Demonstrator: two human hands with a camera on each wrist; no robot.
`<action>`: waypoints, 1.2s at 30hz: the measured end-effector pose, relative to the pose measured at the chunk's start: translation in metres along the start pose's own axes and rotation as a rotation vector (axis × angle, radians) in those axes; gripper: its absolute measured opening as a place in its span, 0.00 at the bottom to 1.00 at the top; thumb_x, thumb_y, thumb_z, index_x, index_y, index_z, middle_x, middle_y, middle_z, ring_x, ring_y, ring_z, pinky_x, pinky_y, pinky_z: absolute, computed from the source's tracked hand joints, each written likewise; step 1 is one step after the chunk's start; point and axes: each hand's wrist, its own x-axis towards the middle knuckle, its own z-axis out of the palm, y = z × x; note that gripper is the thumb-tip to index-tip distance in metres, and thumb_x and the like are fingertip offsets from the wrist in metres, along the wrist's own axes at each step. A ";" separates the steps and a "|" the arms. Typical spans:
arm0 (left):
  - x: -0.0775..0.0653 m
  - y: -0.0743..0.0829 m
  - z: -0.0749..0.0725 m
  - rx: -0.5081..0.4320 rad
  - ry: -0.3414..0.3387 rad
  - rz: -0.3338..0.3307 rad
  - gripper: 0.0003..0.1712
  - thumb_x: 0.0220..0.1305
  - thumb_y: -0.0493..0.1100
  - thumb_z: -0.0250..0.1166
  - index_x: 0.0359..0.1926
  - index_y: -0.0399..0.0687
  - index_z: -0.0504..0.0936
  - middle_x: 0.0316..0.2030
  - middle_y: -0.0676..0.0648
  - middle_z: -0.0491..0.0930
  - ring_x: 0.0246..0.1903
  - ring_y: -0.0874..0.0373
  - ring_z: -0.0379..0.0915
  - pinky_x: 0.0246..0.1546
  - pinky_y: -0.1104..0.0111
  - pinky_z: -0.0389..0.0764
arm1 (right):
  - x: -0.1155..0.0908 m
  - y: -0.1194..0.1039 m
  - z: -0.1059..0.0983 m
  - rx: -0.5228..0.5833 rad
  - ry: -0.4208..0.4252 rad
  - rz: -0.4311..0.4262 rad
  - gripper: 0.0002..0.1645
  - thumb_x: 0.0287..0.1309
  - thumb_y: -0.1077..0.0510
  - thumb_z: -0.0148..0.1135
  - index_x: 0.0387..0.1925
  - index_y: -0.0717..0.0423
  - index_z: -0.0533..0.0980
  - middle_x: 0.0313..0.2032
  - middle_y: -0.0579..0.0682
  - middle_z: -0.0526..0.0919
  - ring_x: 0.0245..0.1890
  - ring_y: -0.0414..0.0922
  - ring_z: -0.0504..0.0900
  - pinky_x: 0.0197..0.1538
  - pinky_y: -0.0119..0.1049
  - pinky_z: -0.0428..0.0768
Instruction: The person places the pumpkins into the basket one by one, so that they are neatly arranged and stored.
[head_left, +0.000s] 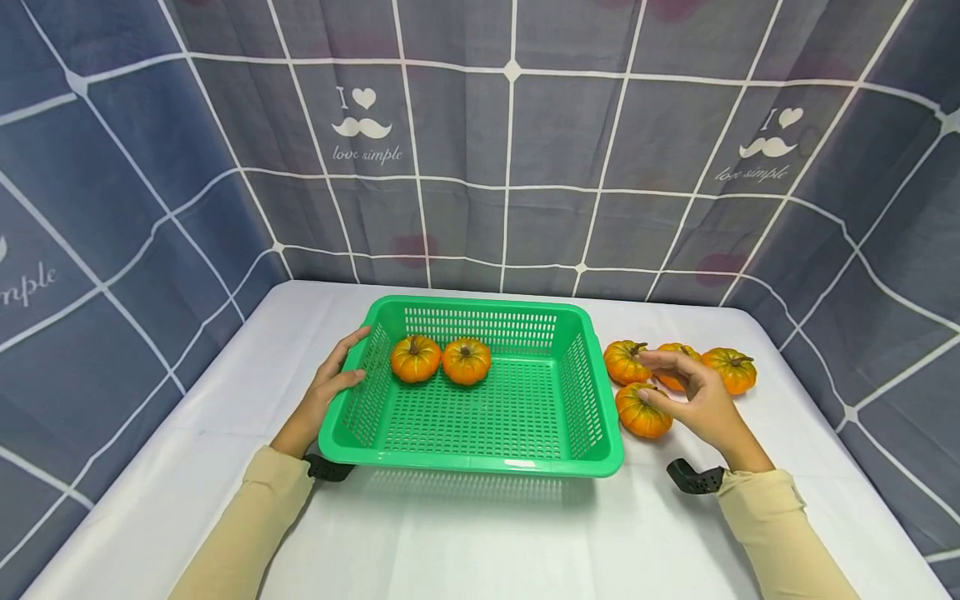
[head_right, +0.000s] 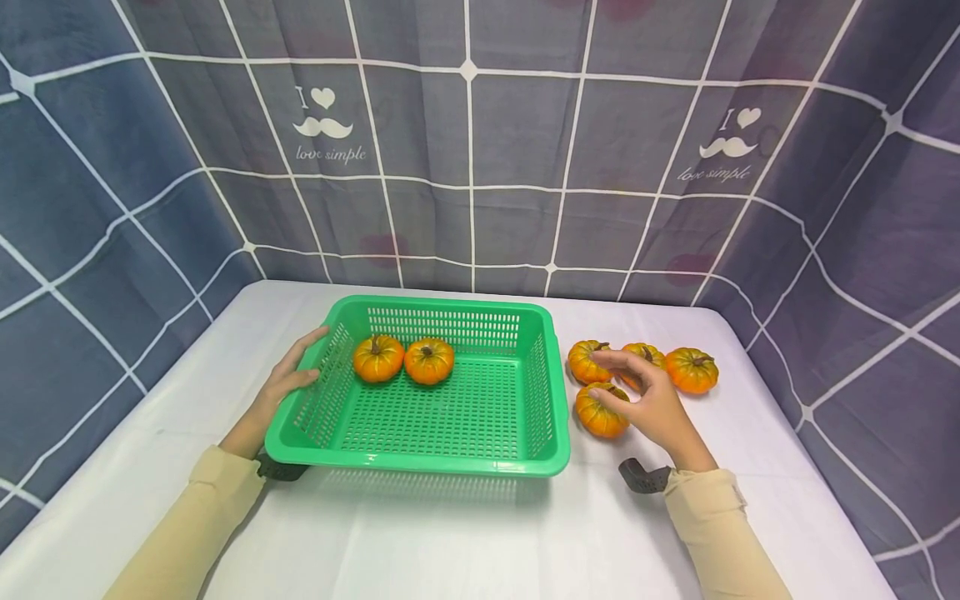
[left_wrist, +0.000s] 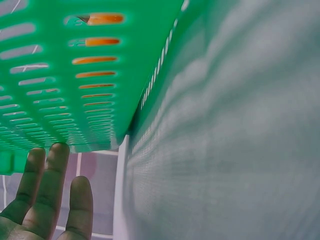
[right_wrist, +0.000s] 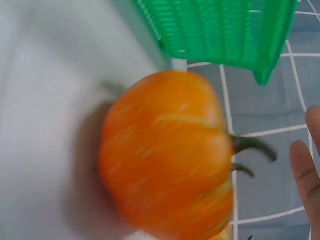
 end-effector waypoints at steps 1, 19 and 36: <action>0.000 0.000 0.000 0.006 -0.001 0.000 0.41 0.77 0.37 0.48 0.87 0.40 0.49 0.83 0.32 0.50 0.62 0.59 0.72 0.54 0.72 0.81 | -0.002 0.002 -0.001 -0.023 0.000 0.003 0.30 0.53 0.85 0.68 0.59 0.78 0.77 0.56 0.36 0.87 0.57 0.34 0.83 0.61 0.22 0.77; 0.001 0.000 0.000 0.001 -0.001 0.004 0.41 0.76 0.36 0.47 0.86 0.38 0.50 0.83 0.31 0.50 0.62 0.59 0.72 0.53 0.72 0.81 | -0.029 0.027 -0.007 -0.101 0.026 0.109 0.38 0.56 0.80 0.72 0.69 0.77 0.71 0.63 0.33 0.81 0.63 0.29 0.78 0.65 0.20 0.72; 0.002 -0.002 -0.001 0.037 0.015 0.013 0.41 0.76 0.38 0.48 0.87 0.42 0.51 0.85 0.35 0.46 0.69 0.61 0.63 0.60 0.76 0.73 | -0.038 0.045 -0.016 -0.080 -0.076 0.202 0.41 0.58 0.75 0.74 0.72 0.77 0.68 0.65 0.37 0.78 0.62 0.26 0.75 0.62 0.17 0.72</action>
